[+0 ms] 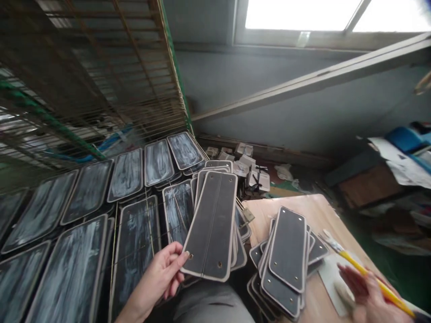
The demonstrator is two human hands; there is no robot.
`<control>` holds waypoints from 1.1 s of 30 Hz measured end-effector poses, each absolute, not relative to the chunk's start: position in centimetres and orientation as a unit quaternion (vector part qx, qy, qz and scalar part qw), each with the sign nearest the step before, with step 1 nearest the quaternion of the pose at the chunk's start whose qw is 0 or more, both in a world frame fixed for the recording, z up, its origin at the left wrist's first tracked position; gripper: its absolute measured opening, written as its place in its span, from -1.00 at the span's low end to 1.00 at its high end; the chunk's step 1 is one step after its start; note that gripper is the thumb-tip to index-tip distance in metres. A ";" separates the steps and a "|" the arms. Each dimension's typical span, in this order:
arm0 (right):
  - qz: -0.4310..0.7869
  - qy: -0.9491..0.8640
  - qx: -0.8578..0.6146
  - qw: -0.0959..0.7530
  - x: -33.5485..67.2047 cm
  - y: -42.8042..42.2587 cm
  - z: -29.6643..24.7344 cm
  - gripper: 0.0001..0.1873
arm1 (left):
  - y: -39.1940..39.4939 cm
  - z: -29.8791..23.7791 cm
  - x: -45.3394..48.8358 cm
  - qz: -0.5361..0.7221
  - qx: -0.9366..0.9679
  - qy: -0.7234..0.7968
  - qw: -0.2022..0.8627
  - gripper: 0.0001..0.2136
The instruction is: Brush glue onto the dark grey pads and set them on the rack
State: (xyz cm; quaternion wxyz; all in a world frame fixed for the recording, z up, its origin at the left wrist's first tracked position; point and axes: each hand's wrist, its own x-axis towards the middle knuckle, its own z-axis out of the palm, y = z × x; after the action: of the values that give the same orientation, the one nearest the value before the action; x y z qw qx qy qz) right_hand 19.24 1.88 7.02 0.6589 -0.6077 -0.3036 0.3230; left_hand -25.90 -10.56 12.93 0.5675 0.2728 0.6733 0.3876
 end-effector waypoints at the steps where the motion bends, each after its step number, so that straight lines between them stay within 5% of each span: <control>1: 0.338 -0.334 -0.589 0.654 16.7 2.9 9.2 -0.65 | -10.7 12.9 -25.8 0.393 0.273 0.666 0.573 -0.61; 6: 0.372 -0.603 -0.461 0.534 4.5 6.1 17.1 -0.66 | -11.0 13.1 -25.4 0.417 0.278 0.645 0.577 -0.62; 12: 0.222 -0.843 -0.334 0.360 -2.9 9.5 19.0 -0.76 | -11.2 12.6 -25.3 0.441 0.286 0.633 0.568 -0.64; 21: 0.126 -0.900 -0.291 0.300 -5.9 13.0 17.8 -0.75 | -11.4 13.0 -25.6 0.444 0.289 0.632 0.565 -0.66; 33: 0.309 -0.911 -0.251 0.107 -0.3 2.0 21.7 -0.82 | -11.4 12.9 -25.8 0.450 0.288 0.632 0.562 -0.67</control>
State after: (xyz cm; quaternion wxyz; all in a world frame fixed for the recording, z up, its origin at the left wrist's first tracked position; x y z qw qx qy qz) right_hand -0.26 2.03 21.68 0.1068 -0.2513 -0.9110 0.3090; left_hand -25.84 -11.36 12.93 0.5618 0.2876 0.6322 0.4495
